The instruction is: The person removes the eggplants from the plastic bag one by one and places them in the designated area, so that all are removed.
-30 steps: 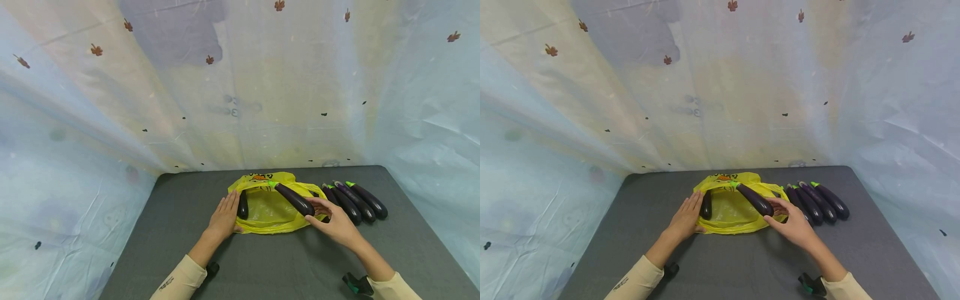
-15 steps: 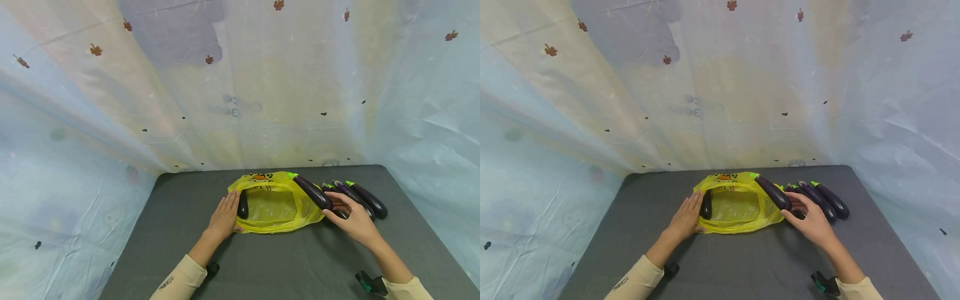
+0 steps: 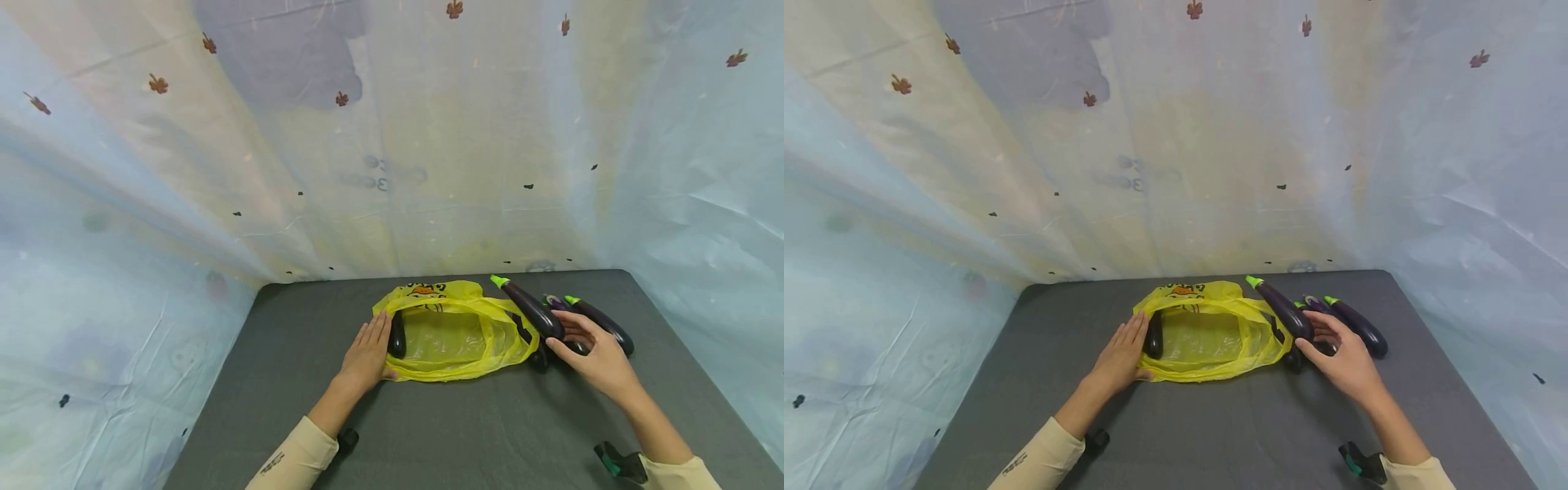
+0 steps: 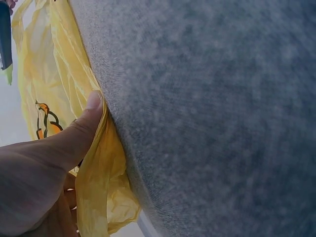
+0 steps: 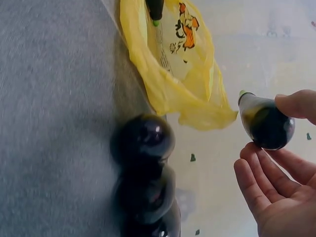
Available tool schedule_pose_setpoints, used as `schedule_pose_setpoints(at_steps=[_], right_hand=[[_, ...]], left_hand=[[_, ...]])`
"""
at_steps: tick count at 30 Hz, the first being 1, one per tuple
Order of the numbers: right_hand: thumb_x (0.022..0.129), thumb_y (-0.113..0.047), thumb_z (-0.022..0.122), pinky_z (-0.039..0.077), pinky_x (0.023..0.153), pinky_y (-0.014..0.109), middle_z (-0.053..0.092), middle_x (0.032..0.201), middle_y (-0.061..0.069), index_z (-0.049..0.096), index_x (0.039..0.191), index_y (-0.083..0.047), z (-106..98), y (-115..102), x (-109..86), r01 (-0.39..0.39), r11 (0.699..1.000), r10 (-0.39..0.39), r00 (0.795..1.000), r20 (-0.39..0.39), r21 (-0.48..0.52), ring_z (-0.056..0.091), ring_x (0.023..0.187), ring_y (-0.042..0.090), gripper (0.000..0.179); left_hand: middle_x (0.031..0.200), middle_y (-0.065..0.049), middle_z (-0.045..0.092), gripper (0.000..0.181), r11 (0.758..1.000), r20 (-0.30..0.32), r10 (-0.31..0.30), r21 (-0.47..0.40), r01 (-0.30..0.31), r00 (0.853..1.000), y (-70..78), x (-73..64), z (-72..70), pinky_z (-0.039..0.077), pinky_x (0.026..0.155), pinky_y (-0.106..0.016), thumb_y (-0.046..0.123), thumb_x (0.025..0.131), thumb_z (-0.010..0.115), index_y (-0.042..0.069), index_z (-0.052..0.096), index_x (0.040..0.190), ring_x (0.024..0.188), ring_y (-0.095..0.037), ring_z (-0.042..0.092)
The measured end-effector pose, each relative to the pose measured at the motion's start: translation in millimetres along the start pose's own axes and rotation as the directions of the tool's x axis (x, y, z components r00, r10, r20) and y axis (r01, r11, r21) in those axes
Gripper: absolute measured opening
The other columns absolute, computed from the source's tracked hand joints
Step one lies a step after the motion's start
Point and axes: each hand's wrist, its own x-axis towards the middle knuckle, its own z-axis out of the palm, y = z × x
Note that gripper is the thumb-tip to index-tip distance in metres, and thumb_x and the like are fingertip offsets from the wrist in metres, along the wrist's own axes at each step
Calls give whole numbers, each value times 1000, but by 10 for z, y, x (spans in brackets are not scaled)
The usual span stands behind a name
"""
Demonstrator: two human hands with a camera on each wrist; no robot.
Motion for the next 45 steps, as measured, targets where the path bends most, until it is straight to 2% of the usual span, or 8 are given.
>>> schedule_pose_setpoints(at_steps=[16, 23, 29, 32, 37, 42, 45], right_hand=[[102, -17, 77, 45, 84, 3, 61, 138, 21, 55, 153, -2, -251, 337, 9, -52, 995, 48, 997, -54, -86, 47, 106, -23, 57], [102, -16, 76, 46, 81, 2, 61, 129, 12, 55, 152, 3, -367, 521, 6, -79, 994, 72, 994, -86, -77, 50, 102, -23, 57], [103, -17, 75, 43, 79, -1, 61, 132, 23, 54, 152, 6, -430, 634, 0, -103, 990, 94, 991, -90, -94, 47, 100, -27, 58], [103, -18, 75, 42, 77, 0, 61, 131, 24, 54, 152, 5, -462, 685, 1, -113, 987, 103, 990, -94, -111, 46, 99, -28, 58], [103, -19, 76, 42, 77, 0, 61, 129, 19, 55, 151, 5, -516, 769, 13, -120, 984, 107, 989, -106, -131, 45, 98, -28, 58], [103, -19, 76, 42, 78, -1, 60, 124, -2, 54, 151, 6, -573, 854, 21, -129, 984, 114, 986, -124, -122, 46, 98, -27, 59], [103, -21, 75, 42, 76, 0, 61, 123, 1, 52, 152, 8, -605, 894, 22, -155, 981, 140, 982, -130, -118, 46, 96, -27, 61]], left_hand=[[180, -15, 7, 129, 1000, 6, -4, 0, 4, 1000, -15, 9, 24, 17, 134, -46, 58, 83, 86, 4, 11, 173, 166, -30, 14], [180, -15, 8, 129, 1000, 2, -2, 0, 2, 1000, -11, 3, 21, 17, 134, -46, 57, 82, 87, 3, 12, 172, 166, -30, 14], [180, -15, 8, 129, 1000, 2, -2, -7, 2, 1000, -10, 2, 13, 17, 134, -46, 57, 82, 87, 3, 12, 172, 166, -31, 14], [180, -15, 8, 129, 1000, 3, -4, -9, 4, 1000, -6, -3, 1, 17, 134, -46, 56, 82, 87, 3, 12, 172, 166, -31, 15], [180, -15, 8, 128, 1000, 5, -9, -10, 9, 1000, 0, -12, -6, 17, 134, -46, 56, 83, 87, 3, 12, 172, 166, -31, 15], [180, -15, 8, 127, 1000, 6, -10, -11, 10, 1000, 4, -13, -8, 17, 134, -46, 56, 83, 86, 3, 12, 172, 166, -31, 15], [180, -16, 9, 126, 1000, 3, -6, -8, 6, 1000, 8, -16, -17, 18, 134, -46, 56, 83, 86, 3, 14, 172, 166, -31, 16]])
